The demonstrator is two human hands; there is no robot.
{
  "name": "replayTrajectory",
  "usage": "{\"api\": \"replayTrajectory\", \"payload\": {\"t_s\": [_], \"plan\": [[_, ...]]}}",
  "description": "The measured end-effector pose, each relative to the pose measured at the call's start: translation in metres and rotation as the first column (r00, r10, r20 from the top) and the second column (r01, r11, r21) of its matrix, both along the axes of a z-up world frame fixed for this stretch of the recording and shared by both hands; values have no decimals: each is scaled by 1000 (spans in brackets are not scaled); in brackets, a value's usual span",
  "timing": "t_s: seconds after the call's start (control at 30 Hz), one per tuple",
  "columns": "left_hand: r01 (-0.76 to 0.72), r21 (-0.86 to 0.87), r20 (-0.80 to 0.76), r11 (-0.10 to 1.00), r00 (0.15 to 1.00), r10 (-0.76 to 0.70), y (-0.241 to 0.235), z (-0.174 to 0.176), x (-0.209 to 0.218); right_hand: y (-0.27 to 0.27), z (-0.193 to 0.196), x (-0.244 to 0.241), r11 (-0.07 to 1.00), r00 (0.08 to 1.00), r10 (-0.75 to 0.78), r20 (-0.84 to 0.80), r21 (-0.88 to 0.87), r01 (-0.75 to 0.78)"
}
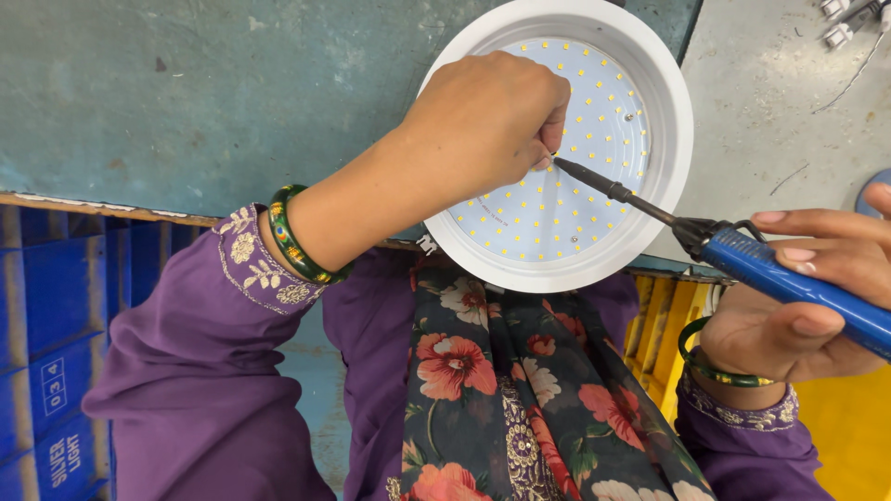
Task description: The person uses a soldering iron to attach wires to contact points on circular LED light panels. They repeatedly pick up a panel, solder a wire, and place the panel back on the table.
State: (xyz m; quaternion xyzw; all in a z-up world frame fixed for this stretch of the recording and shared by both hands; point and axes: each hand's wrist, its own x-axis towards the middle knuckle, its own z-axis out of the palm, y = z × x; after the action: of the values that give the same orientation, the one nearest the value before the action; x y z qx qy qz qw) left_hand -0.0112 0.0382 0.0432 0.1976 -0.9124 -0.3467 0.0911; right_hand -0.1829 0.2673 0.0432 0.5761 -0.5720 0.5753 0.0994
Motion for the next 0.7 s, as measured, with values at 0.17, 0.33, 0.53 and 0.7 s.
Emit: {"api": "replayTrajectory", "payload": {"t_s": [0.17, 0.33, 0.53, 0.7], "plan": [[23, -25, 19, 999, 1000, -22, 0, 3, -2, -1, -2, -3, 1000, 1000, -4, -7, -14, 4], [28, -23, 64, 999, 998, -26, 0, 4, -4, -2, -1, 0, 1000, 1000, -9, 2, -11, 9], [76, -156, 39, 985, 997, -71, -2, 0, -10, -1, 0, 2, 1000, 1000, -6, -21, -5, 6], [91, -193, 44, 977, 995, -84, -4, -4, -15, 1, -3, 1, 999, 999, -28, -33, -35, 27]]}}
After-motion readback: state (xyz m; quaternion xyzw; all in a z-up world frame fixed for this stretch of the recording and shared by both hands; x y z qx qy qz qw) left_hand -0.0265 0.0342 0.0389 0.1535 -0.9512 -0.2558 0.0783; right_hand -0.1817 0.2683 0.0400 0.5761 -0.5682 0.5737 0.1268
